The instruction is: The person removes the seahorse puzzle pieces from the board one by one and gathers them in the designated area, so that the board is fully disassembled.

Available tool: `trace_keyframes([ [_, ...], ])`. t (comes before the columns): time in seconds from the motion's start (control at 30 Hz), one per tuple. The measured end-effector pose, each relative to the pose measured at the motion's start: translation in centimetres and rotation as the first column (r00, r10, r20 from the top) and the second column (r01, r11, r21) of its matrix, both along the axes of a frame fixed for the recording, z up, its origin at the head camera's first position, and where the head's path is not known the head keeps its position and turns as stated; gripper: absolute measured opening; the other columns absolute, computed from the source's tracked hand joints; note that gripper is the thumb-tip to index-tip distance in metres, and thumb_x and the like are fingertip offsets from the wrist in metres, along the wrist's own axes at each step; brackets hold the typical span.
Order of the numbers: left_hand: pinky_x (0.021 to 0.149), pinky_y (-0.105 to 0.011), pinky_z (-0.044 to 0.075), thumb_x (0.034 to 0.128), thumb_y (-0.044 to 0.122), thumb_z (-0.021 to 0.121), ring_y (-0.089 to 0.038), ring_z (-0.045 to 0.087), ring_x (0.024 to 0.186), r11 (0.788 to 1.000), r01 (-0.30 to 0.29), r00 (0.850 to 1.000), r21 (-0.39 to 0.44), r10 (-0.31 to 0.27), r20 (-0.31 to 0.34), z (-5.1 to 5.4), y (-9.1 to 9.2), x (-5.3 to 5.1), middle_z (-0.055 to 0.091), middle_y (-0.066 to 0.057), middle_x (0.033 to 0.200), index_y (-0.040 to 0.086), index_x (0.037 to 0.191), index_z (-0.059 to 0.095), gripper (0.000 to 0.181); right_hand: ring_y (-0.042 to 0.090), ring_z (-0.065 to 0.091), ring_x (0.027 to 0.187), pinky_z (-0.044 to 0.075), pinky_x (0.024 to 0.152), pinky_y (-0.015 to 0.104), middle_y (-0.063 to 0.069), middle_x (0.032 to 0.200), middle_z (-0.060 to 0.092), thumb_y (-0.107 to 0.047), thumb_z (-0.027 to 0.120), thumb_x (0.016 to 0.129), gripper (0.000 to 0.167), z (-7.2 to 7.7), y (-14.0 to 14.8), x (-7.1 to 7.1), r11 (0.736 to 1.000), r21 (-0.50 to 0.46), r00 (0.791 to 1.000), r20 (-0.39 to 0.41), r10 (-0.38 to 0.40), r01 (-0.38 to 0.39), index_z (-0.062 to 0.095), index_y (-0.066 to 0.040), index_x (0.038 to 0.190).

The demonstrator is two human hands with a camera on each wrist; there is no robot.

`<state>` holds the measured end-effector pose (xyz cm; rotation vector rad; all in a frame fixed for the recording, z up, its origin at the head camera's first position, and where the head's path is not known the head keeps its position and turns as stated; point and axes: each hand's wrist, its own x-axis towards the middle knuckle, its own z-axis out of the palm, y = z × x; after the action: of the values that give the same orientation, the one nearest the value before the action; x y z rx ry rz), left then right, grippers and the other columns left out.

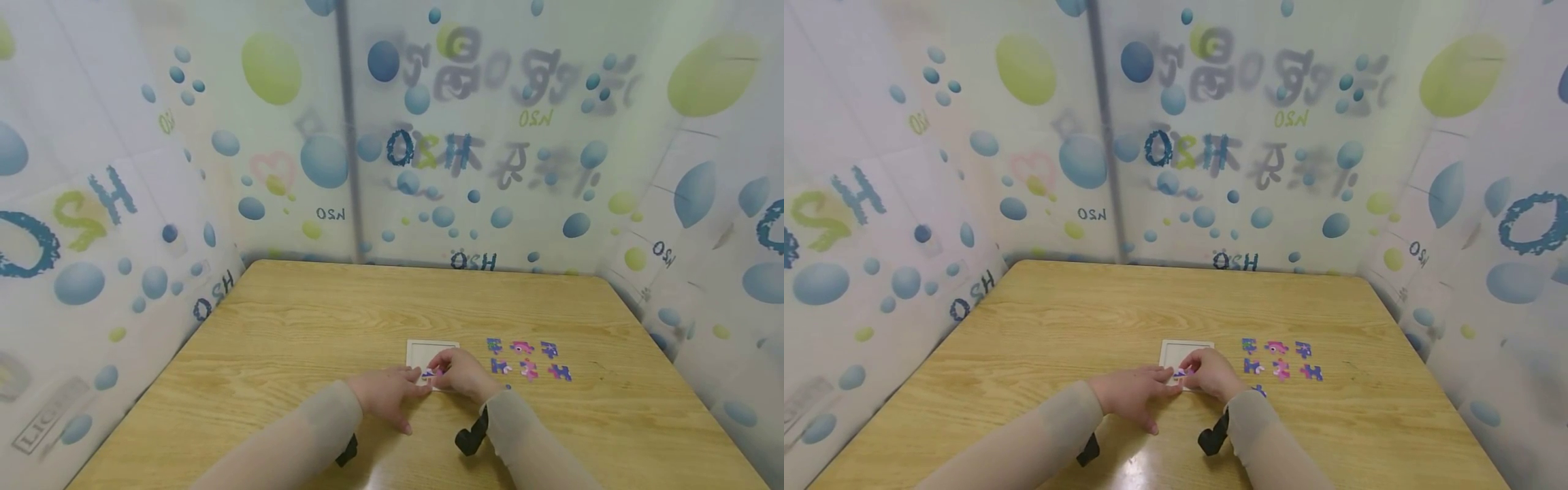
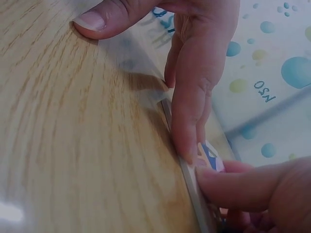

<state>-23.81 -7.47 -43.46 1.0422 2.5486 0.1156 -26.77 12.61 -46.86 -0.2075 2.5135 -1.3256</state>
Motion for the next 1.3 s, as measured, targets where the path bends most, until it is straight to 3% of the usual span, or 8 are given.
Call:
trace_keyframes([
  [0.37, 0.111, -0.04, 0.032, 0.0781, 0.047, 0.075, -0.027, 0.03, 0.141, 1.0, 0.005, 1.0, -0.001, -0.005, -0.012, 0.23, 0.02, 0.1, 0.029, -0.006, 0.156, 0.031, 0.146, 0.043, 0.077, 0.02, 0.051, 0.085, 0.041, 0.072, 0.031, 0.004, 0.089, 0.058, 0.0, 0.074, 0.078, 0.021, -0.22, 0.1, 0.18, 0.998, -0.049, 1.0, 0.005, -0.027, 0.027, 0.072, -0.01, 0.096],
  [0.6, 0.111, -0.041, 0.031, 0.0782, 0.046, 0.076, -0.028, 0.029, 0.141, 1.0, 0.007, 1.0, 0.002, -0.007, -0.007, 0.1, 0.05, 0.07, 0.029, -0.006, 0.156, 0.031, 0.146, 0.043, 0.077, 0.02, 0.051, 0.081, 0.042, 0.069, 0.029, 0.006, 0.086, 0.057, 0.0, 0.074, 0.079, 0.016, -0.38, 0.16, 0.04, 0.991, -0.124, 0.998, 0.05, -0.043, 0.049, 0.067, -0.006, 0.092],
  [1.3, 0.111, -0.041, 0.031, 0.077, 0.047, 0.076, -0.028, 0.03, 0.141, 1.0, 0.005, 1.0, 0.003, -0.005, -0.015, 0.07, 0.01, 0.08, 0.029, -0.006, 0.156, 0.031, 0.145, 0.043, 0.077, 0.019, 0.052, 0.082, 0.043, 0.071, 0.028, 0.005, 0.086, 0.059, -0.002, 0.072, 0.081, 0.012, -0.33, 0.49, -0.08, 0.984, -0.173, 0.997, 0.068, -0.031, 0.042, 0.066, -0.004, 0.09],
])
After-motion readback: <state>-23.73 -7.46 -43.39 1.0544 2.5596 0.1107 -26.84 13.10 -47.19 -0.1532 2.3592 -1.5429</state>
